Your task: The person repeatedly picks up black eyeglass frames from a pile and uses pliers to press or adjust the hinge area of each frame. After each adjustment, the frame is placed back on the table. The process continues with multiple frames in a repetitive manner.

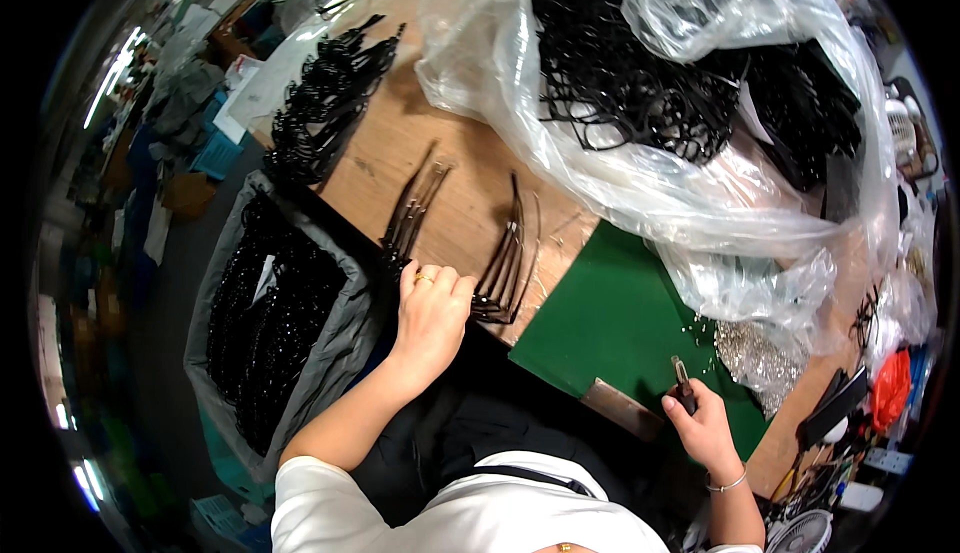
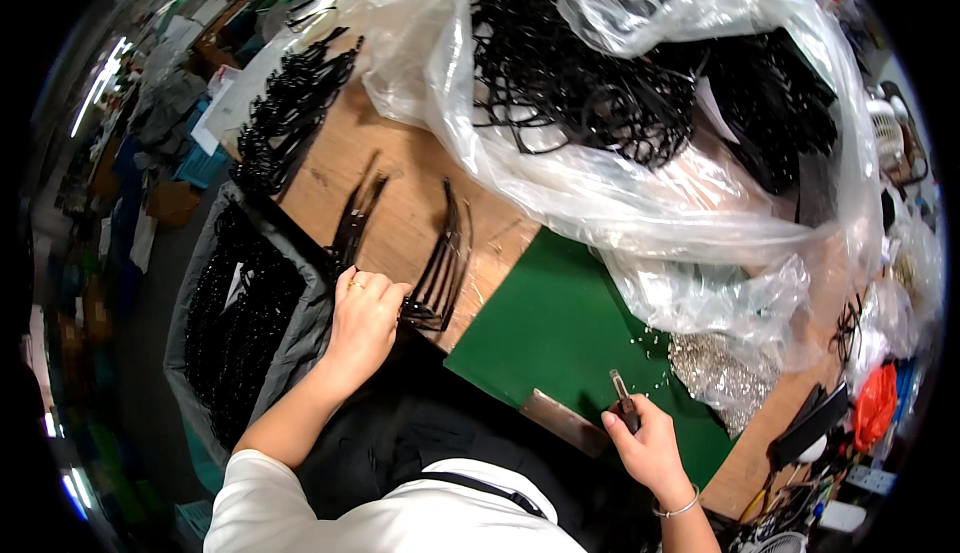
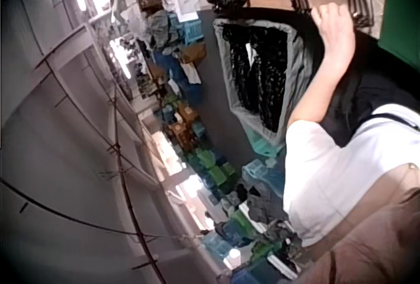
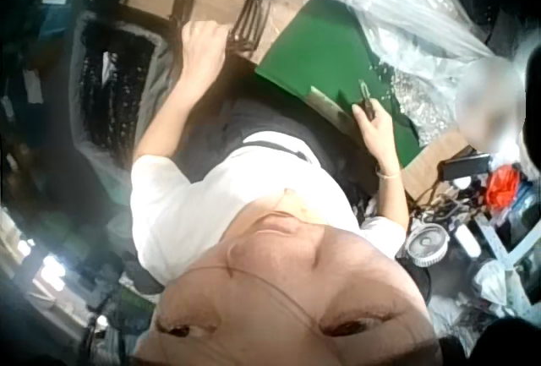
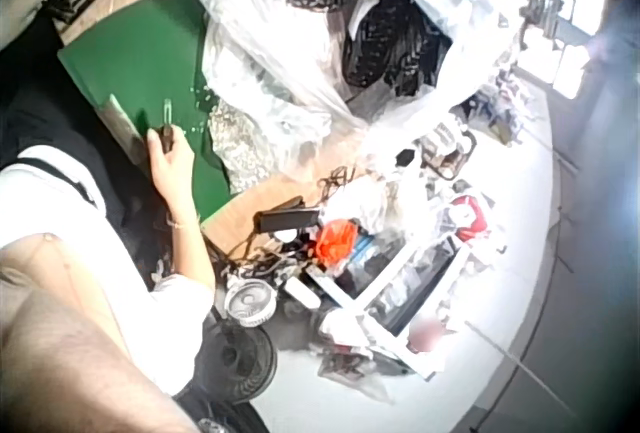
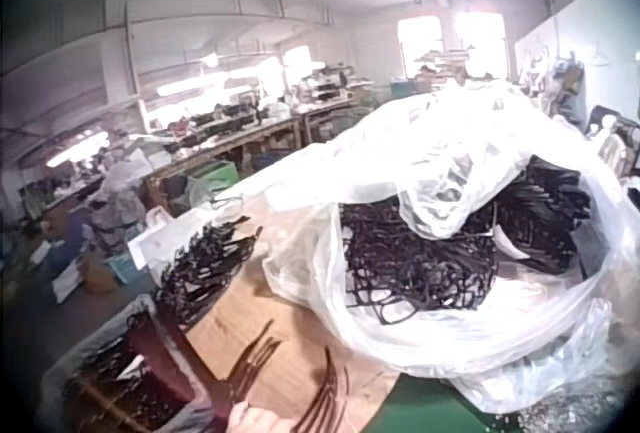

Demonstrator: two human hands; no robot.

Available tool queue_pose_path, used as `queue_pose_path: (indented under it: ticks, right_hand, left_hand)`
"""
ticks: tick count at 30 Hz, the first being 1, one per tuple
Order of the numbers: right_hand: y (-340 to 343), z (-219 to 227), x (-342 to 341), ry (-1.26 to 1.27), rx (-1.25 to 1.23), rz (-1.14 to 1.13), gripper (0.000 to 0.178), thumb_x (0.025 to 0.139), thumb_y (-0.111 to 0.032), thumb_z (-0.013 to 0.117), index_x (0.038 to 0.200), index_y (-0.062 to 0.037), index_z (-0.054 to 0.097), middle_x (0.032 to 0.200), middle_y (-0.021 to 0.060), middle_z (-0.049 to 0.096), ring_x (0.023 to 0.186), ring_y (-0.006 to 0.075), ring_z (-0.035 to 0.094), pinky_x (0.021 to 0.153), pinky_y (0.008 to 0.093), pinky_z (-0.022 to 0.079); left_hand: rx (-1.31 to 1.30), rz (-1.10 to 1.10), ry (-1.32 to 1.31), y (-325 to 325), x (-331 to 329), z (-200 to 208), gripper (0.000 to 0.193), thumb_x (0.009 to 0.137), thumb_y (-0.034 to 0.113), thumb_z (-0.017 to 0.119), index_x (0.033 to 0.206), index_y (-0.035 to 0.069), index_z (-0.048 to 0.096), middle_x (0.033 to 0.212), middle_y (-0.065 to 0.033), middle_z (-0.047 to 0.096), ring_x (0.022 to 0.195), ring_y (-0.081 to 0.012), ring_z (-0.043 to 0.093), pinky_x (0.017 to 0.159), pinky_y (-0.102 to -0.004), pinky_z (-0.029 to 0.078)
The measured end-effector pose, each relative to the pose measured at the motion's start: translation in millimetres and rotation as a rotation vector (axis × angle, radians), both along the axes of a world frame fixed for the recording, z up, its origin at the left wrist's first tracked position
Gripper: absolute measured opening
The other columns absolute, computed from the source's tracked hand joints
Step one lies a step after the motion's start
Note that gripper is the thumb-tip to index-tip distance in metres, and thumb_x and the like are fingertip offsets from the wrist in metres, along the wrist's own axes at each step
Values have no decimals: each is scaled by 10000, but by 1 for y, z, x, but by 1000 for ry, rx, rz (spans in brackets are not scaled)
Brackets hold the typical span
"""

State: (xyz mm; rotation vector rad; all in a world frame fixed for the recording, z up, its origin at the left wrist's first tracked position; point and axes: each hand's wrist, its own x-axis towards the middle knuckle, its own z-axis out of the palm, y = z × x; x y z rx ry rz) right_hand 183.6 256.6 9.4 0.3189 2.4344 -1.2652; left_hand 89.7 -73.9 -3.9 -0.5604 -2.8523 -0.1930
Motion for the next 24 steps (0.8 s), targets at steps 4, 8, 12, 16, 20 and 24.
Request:
queue_pose_path:
  ticks: [4, 8, 12, 16, 20, 24]
  right_hand:
    - [-3, 0, -2, 27, 32, 30, 206, 741, -166, 627, 740, 22, 544, 552, 66, 493, 511, 121, 427, 494, 272, 376]
    - [1, -13, 3, 48, -9, -48, 209, 745, -171, 617, 731, 25, 547, 548, 63, 492, 517, 126, 439, 502, 278, 380]
    - [-14, 7, -7, -26, -98, -143, 210, 791, -194, 578, 762, 5, 515, 629, 22, 524, 579, 87, 477, 544, 235, 397]
    - [-47, 28, -16, -32, -36, -257, 215, 809, -191, 578, 781, 14, 520, 636, 111, 523, 576, 171, 468, 545, 307, 391]
    - [-53, 24, -41, -90, -43, -291, 202, 809, -182, 570, 797, 12, 515, 670, 108, 525, 600, 163, 473, 561, 300, 394]
    - [-55, 18, -56, -133, -51, -341, 190, 809, -173, 562, 814, 9, 509, 704, 104, 528, 623, 155, 478, 577, 292, 398]
  left_hand:
    - [-6, 22, 52, -17, -10, 2, 172, 674, 20, 524, 828, 55, 594, 754, -64, 507, 821, -233, 502, 913, -434, 334]
    - [41, 45, 114, -32, -31, 2, 171, 701, 21, 515, 844, 62, 600, 757, -60, 510, 821, -234, 503, 907, -430, 331]
    - [167, -15, 303, -54, -101, 19, 282, 628, -79, 491, 855, 47, 603, 720, -71, 500, 773, -256, 503, 890, -436, 339]
    - [101, -44, 549, -117, -220, 43, 205, 707, -28, 474, 839, 55, 608, 695, -79, 522, 765, -249, 515, 833, -392, 358]
    - [77, -85, 634, -170, -344, 55, 276, 641, -71, 499, 850, 70, 612, 698, -62, 524, 762, -254, 510, 805, -363, 368]
    - [-130, 43, 451, -204, -410, 35, 282, 674, -30, 560, 890, 138, 628, 815, -60, 557, 912, -244, 518, 911, -433, 308]
